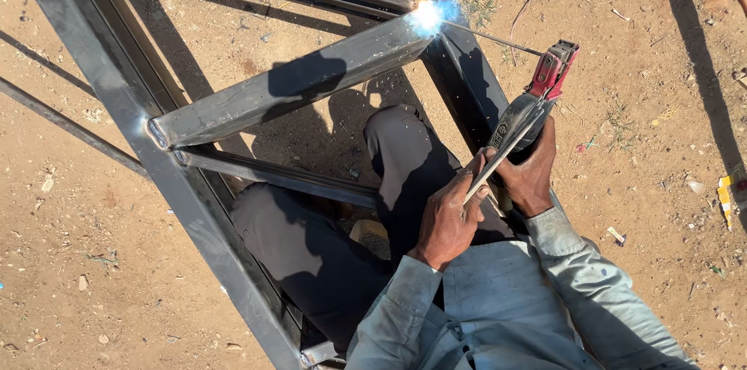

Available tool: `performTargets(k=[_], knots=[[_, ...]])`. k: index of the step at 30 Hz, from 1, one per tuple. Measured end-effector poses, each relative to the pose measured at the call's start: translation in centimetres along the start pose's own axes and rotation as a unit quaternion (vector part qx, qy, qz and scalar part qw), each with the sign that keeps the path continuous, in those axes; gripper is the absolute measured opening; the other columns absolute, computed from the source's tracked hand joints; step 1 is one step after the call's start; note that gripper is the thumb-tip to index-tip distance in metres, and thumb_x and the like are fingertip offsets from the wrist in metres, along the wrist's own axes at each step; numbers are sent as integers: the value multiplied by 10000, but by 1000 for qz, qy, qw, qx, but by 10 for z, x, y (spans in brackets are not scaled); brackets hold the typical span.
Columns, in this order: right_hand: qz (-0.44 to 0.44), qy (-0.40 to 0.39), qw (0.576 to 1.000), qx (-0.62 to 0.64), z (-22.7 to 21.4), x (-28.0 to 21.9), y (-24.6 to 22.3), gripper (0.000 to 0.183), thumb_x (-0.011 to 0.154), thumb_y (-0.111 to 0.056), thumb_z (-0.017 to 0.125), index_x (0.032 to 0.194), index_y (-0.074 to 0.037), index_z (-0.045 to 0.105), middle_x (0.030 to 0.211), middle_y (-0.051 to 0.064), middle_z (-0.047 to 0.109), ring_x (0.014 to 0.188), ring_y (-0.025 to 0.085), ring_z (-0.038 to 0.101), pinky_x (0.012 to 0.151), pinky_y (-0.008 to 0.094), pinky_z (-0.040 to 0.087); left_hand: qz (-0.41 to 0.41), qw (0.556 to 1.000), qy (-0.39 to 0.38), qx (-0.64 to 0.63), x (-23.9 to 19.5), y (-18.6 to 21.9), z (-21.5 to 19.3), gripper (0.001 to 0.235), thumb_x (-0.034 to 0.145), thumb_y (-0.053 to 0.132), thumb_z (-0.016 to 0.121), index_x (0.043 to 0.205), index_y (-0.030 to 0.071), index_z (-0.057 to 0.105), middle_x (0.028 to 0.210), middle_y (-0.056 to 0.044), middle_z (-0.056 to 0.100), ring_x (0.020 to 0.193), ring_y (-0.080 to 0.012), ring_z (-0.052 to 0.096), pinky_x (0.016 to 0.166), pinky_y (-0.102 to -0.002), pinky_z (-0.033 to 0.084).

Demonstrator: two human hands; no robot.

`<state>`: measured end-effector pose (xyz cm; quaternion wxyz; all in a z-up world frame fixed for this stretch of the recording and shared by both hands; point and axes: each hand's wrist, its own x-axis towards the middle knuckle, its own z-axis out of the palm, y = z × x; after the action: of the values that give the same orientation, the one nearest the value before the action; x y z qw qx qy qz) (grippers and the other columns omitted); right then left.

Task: Welding joints of a metal ladder-like structure outdoors.

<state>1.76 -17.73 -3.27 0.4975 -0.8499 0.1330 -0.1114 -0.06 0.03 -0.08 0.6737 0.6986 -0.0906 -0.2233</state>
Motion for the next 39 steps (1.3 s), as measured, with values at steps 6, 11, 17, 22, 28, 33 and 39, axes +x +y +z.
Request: performTargets(k=[6, 11, 17, 22, 28, 33, 39], knots=[[-10, 1, 1000, -7, 0, 1, 3, 826, 807, -429, 845, 1397, 17, 476, 1204, 135, 590, 1113, 245, 617, 985, 414, 524, -8, 1000, -5, 19, 1, -2, 0, 581, 1083, 366, 461, 1544, 14, 436, 1284, -217, 681, 631, -195, 706, 578, -312, 609], [-5, 3, 1000, -17, 0, 1, 3, 813, 799, -422, 842, 1382, 15, 482, 1179, 127, 598, 1088, 243, 620, 975, 410, 525, -31, 999, -19, 26, 0, -15, 4, 557, 1098, 368, 471, 1523, 8, 476, 1208, -212, 710, 649, -187, 718, 587, -309, 617], [-7, 1, 1000, -13, -1, 0, 2, 800, 802, -429, 838, 1374, 10, 492, 1165, 121, 601, 1076, 233, 617, 968, 402, 525, -18, 1000, -14, 12, 0, -8, 1, 564, 1089, 350, 477, 1542, 16, 444, 1182, -175, 689, 645, -185, 708, 586, -311, 618], [37, -8, 995, 90, -12, 5, 7, 705, 875, -462, 790, 1331, 6, 525, 1114, 117, 602, 1003, 196, 618, 891, 355, 541, -23, 999, -40, -1, 0, 2, -3, 586, 1091, 338, 467, 1612, 82, 384, 1052, -142, 706, 658, -154, 689, 605, -297, 613], [344, 4, 759, 553, -32, 29, -14, 546, 952, -460, 734, 1227, -29, 541, 927, 79, 584, 777, 135, 599, 679, 287, 552, 3, 1000, -12, -8, 3, 10, -2, 537, 1095, 338, 453, 1589, 135, 402, 1338, -156, 677, 627, -155, 669, 590, -297, 614], [63, -39, 996, 46, -28, 29, -46, 785, 832, -465, 797, 1313, 63, 472, 1030, 151, 575, 859, 250, 634, 750, 405, 563, -34, 999, 18, 2, 3, 13, 1, 527, 1077, 304, 478, 1570, 126, 420, 1454, -154, 607, 592, -153, 671, 579, -295, 612], [-99, -104, 963, -226, -23, 22, -47, 959, 645, -435, 895, 1373, 42, 490, 1112, 183, 642, 977, 322, 688, 824, 464, 563, -75, 991, 103, 47, -2, 5, -1, 470, 1100, 230, 505, 1557, 123, 502, 1074, -134, 770, 604, -153, 666, 574, -308, 569]])
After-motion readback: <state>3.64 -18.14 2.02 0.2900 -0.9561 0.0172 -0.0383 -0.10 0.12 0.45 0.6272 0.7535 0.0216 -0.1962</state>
